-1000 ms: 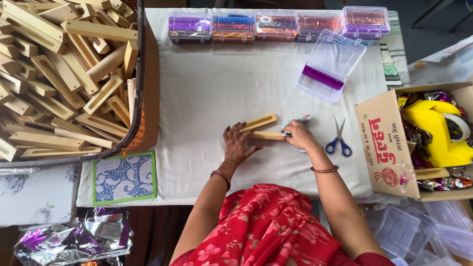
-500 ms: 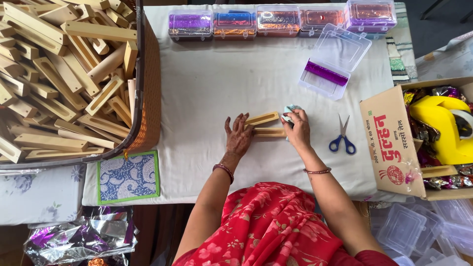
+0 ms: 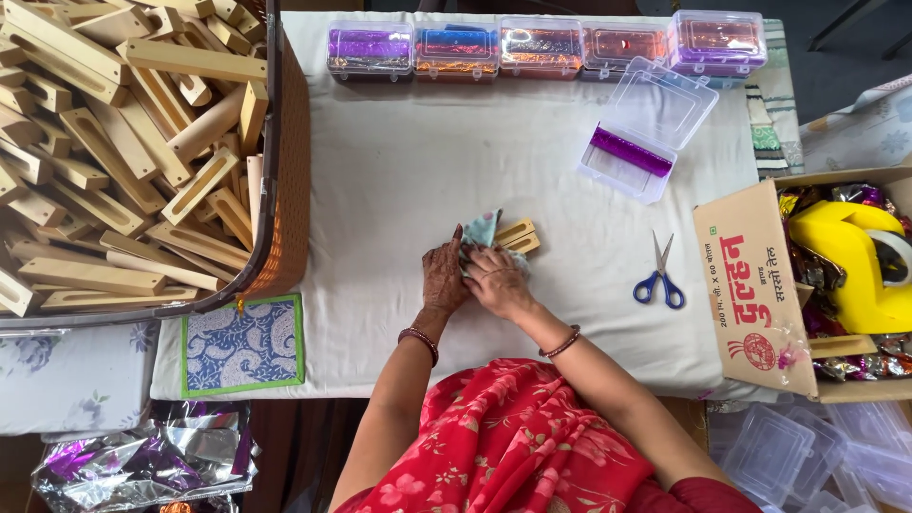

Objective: Cleaning small wooden pieces and wrapping a toy in purple foil.

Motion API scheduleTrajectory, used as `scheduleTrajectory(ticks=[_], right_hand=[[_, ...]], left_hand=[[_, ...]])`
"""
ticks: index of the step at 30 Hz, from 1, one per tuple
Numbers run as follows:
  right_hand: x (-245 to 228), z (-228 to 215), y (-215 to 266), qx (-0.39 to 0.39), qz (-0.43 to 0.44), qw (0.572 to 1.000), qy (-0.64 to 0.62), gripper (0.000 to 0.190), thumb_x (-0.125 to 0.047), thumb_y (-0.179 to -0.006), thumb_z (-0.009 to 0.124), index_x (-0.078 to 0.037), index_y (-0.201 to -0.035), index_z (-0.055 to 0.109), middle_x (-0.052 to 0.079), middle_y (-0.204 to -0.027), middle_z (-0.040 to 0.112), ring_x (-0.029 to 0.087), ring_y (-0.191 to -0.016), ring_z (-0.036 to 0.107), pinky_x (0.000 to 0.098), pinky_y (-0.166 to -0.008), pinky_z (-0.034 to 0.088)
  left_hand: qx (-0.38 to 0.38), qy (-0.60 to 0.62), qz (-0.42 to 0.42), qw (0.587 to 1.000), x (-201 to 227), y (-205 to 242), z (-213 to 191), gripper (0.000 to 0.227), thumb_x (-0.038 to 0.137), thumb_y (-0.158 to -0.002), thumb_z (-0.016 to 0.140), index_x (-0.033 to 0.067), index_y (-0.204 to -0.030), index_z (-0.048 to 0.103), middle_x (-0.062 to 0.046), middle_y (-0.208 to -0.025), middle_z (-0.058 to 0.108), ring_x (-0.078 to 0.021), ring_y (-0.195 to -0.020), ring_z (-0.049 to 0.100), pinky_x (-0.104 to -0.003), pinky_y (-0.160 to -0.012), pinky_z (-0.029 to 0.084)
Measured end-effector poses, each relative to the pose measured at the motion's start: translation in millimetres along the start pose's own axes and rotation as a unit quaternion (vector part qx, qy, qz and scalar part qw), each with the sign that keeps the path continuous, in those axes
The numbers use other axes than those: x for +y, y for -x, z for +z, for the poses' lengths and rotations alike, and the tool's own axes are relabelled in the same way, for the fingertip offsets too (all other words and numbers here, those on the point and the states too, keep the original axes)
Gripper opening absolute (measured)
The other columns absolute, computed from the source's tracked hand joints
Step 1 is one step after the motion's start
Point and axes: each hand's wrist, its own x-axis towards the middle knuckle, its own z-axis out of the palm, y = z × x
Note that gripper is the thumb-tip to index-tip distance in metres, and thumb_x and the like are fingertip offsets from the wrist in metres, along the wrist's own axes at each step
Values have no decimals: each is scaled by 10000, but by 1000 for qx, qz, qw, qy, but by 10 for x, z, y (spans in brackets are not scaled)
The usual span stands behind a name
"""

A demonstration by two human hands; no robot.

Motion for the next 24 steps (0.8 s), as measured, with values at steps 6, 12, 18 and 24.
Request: scheduleTrajectory(ticks=[6,12,18,24], right_hand=[[550,-340,8,74,11,996,56,342,-207,-827,711,-140,-1162,731,65,-1346,601,281,-1288,517,544,-1102,325],[956,-276,49,99,132,983,79,398,14,-877,605,-34,-1256,717,142,-1402,602,318,-1217,556,415,-1079,447],[230,-151,-7,80,-13,993,-88,299,59,-981,502,-67,-1152,712,110,-1409,603,248,-1302,582,380,-1160,500],[653,-147,239,115,-19,992,46,210,-53,-920,588,-111,-1044,748,120,-1316,644,301,-1204,596,477,-1030,450]], left_hand=[[21,71,29,997,102,34,-211,1072,265,-754,812,111,-1605,178,-69,-1345,585,-291,-1273,504,-473,-1184,243],[19,43,42,998,102,60,-164,1031,320,-764,823,172,-1601,239,-29,-1361,598,-242,-1284,519,-492,-1198,227],[19,61,13,998,180,47,-249,1079,379,-773,839,122,-1607,205,-22,-1358,624,-251,-1240,546,-484,-1184,260],[14,52,27,998,53,19,-133,1105,324,-728,829,118,-1614,201,-12,-1393,613,-257,-1259,543,-470,-1196,259]])
